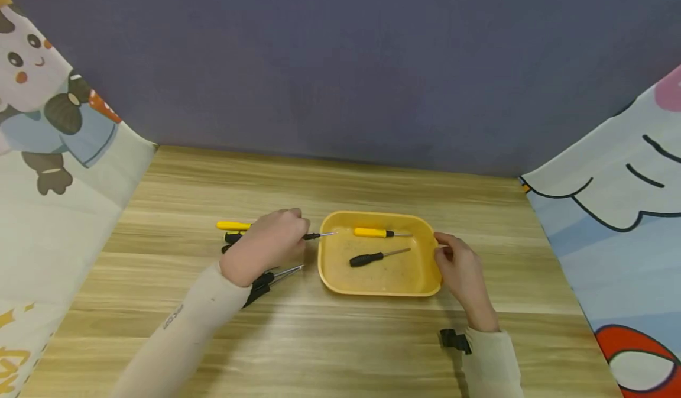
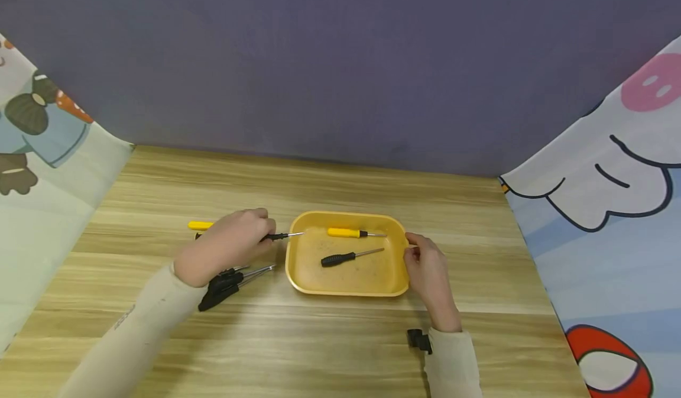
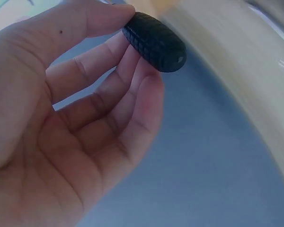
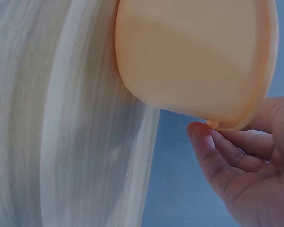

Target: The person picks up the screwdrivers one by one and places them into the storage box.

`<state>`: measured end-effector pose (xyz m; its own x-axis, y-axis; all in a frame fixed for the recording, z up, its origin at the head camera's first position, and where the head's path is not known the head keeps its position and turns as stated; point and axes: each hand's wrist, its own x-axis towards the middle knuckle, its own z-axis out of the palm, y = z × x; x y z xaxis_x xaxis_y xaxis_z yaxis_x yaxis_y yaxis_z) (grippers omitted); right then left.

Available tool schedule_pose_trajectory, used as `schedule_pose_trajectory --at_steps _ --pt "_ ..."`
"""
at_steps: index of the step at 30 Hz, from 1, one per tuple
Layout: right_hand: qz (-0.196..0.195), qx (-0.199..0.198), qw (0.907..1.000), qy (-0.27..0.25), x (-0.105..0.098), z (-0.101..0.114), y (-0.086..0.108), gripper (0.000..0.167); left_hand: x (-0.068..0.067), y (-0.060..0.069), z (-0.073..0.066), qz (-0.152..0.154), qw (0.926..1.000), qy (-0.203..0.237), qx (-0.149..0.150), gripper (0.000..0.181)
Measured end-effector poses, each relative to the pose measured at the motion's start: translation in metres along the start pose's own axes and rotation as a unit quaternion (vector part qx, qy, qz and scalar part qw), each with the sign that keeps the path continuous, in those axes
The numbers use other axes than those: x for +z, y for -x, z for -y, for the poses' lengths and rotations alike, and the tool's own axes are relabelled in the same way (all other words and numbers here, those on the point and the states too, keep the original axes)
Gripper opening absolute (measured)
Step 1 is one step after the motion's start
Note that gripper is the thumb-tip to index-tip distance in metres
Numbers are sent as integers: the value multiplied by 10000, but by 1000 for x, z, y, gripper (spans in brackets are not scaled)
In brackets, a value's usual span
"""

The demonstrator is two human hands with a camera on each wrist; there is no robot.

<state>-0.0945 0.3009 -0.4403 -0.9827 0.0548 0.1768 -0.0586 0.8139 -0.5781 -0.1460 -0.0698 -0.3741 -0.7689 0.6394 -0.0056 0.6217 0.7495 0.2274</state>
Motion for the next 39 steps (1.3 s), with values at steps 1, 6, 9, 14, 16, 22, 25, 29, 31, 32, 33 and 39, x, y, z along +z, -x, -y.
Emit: schedule_pose_trajectory --at_steps 1,6,9,14,16,22,25,29,31,32,33,39 --pt "4 13 10000 3 0 0 0 31 -1 -6 -5 51 10000 28 46 9" --pt "56 92 9999 -13 -1 1 -1 32 -5 -38 -27 257 9988 131 399 16" --pt "58 81 10000 -10 -2 1 -1 31 0 -58 -39 331 9976 79 598 20" --pt "-3 6 10000 -15 -2 1 -1 31 20 -92 -56 551 9943 19 915 21" --pt "-27 2 10000 -18 -2 1 0 31 28 -102 -63 680 9926 101 999 23" --pt "-94 -6 9999 -43 1 0 -1 30 44 -122 -79 881 9915 117 952 25" --pt "-96 11 9999 -62 1 0 -1 30 48 -127 -84 1014 9913 40 841 24" --pt "-50 33 10000 -11 1 0 0 30 55 -130 -88 1266 9901 -111 600 17" --pt "-38 28 10000 -21 0 1 0 30 60 -130 -89 1315 9898 -193 513 15" --pt "-35 22 10000 -41 0 1 0 30 62 -130 -89 1317 9896 -254 514 14" --pt "-31 19 10000 -55 0 1 -1 30 63 -130 -90 1319 9896 -272 496 14" --pt "12 26 10000 -74 -1 1 0 31 62 -127 -91 1151 9912 -390 531 18"
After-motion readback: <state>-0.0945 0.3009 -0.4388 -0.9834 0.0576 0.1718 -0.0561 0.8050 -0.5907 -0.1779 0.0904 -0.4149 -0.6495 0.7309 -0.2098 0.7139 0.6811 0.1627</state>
